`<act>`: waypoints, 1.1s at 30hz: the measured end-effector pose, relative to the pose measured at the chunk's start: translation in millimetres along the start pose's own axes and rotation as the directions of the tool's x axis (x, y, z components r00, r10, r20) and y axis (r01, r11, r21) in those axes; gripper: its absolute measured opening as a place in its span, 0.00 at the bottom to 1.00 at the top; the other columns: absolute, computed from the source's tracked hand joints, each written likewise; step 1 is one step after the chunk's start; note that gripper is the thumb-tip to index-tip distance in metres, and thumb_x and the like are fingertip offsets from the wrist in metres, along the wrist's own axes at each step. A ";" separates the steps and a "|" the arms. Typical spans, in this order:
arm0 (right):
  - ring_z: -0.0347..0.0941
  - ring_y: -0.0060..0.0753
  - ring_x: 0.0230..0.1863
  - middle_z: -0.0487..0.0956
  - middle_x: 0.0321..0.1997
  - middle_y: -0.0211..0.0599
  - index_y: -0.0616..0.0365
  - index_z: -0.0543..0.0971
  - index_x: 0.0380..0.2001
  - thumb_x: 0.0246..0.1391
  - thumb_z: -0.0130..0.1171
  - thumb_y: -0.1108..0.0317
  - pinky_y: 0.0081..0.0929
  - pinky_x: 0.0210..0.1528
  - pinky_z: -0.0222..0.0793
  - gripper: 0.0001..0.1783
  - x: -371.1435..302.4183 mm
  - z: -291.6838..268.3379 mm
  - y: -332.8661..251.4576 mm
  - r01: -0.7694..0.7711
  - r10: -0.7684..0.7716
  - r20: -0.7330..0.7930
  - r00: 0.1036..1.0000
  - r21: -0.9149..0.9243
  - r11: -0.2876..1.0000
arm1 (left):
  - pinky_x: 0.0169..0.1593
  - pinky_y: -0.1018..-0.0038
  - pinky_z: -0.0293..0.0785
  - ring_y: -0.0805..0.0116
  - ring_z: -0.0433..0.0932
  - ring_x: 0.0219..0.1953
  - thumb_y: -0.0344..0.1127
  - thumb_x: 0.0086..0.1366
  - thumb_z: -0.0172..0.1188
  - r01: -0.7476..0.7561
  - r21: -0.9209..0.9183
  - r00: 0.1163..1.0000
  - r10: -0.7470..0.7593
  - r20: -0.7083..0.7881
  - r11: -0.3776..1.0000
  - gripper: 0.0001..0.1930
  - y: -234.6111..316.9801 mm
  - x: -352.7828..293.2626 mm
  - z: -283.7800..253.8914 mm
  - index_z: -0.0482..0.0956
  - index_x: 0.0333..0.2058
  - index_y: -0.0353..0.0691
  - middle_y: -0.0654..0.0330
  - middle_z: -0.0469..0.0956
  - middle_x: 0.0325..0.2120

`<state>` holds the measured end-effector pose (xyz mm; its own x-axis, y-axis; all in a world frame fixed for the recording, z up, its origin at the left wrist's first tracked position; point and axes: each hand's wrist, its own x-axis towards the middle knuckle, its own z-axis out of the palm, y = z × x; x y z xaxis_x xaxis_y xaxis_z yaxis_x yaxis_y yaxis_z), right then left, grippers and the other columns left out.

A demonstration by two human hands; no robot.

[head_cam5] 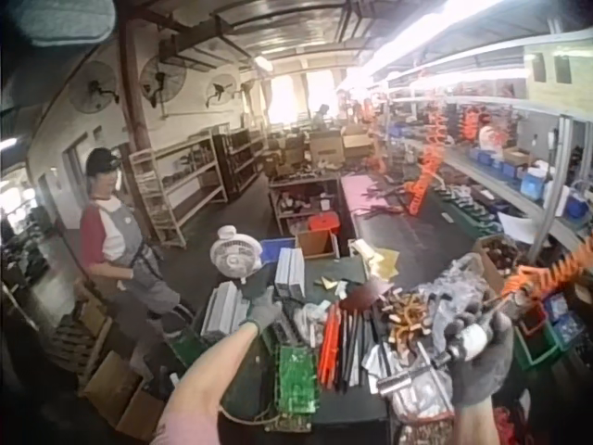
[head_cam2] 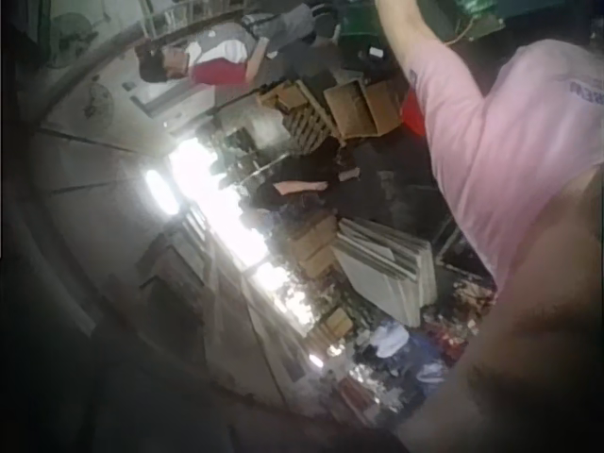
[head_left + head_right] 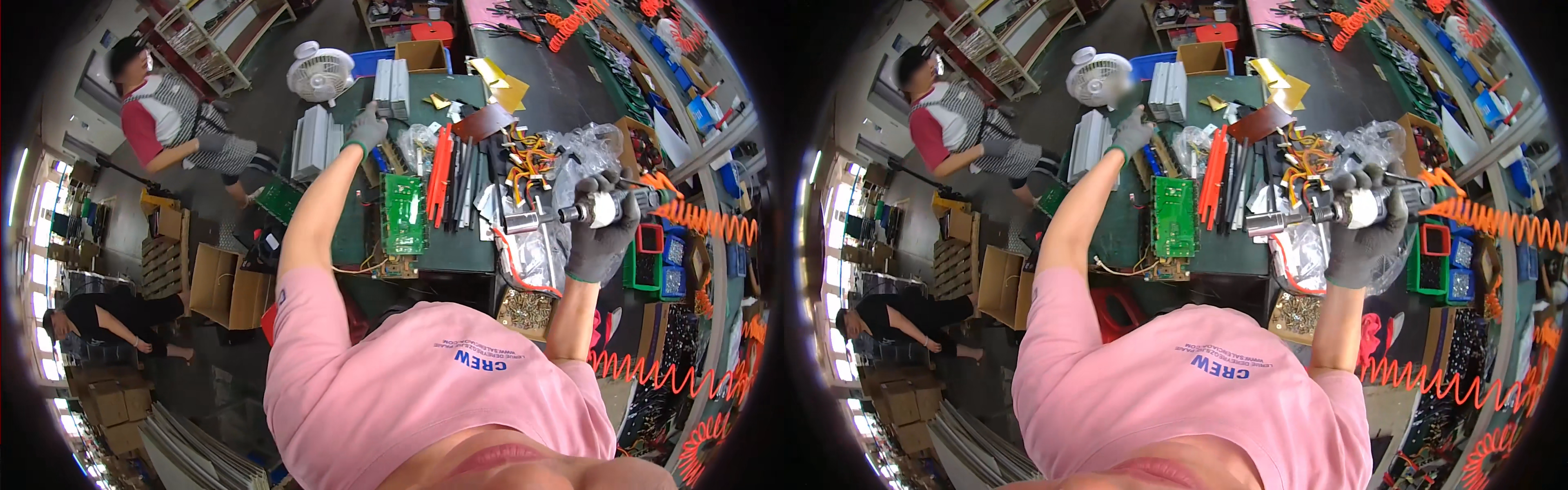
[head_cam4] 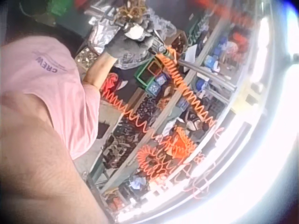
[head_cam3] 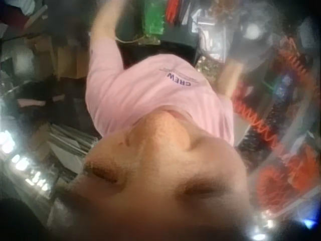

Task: The person is assembling electronic components, involving connecting wires, applying tape, and using a pneumatic screwdriver.

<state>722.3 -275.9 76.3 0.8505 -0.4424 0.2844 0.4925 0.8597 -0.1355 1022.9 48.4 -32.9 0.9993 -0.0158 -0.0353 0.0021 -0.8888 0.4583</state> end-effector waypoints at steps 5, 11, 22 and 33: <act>0.63 0.33 0.38 0.67 0.44 0.40 0.56 0.64 0.56 0.51 0.52 0.70 0.38 0.47 0.63 0.27 -31.4 1.4 5.0 0.165 -0.145 0.080 0.986 -0.381 0.910 | 0.60 0.60 0.62 0.45 0.66 0.58 0.46 0.57 0.50 0.135 0.013 0.989 -0.134 -0.069 0.991 0.34 -29.5 72.3 -24.9 0.56 0.63 0.47 0.41 0.64 0.57; 0.67 0.34 0.40 0.69 0.46 0.38 0.54 0.61 0.61 0.50 0.48 0.69 0.37 0.45 0.67 0.31 -48.4 18.8 -6.1 0.334 -0.242 0.232 0.942 -0.591 0.734 | 0.66 0.67 0.51 0.53 0.56 0.65 0.35 0.53 0.48 0.008 0.246 0.997 -0.026 0.069 0.969 0.36 -79.9 177.4 -7.3 0.57 0.64 0.45 0.47 0.60 0.61; 0.68 0.34 0.40 0.71 0.56 0.38 0.56 0.67 0.56 0.47 0.50 0.67 0.36 0.43 0.69 0.28 -53.8 5.3 13.9 0.405 -0.462 0.088 0.883 -0.640 0.653 | 0.45 0.69 0.74 0.57 0.78 0.40 0.44 0.56 0.55 -0.658 -0.093 0.751 0.645 -0.141 0.747 0.28 301.7 174.3 78.4 0.68 0.54 0.38 0.46 0.76 0.45; 0.76 0.40 0.35 0.73 0.51 0.46 0.58 0.64 0.57 0.49 0.49 0.68 0.43 0.38 0.75 0.29 14.1 -38.9 5.8 0.368 -0.519 -0.067 0.852 -0.629 0.685 | 0.40 0.79 0.70 0.78 0.72 0.35 0.49 0.68 0.49 -0.239 -0.932 0.376 0.911 0.171 0.274 0.22 203.8 -110.8 73.9 0.75 0.46 0.35 0.64 0.76 0.30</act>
<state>744.3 -287.1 42.6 0.4813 -0.8403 0.2495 0.7662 0.2650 -0.5854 909.8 -164.9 -1.3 0.3713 -0.8936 0.2522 -0.2023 0.1872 0.9612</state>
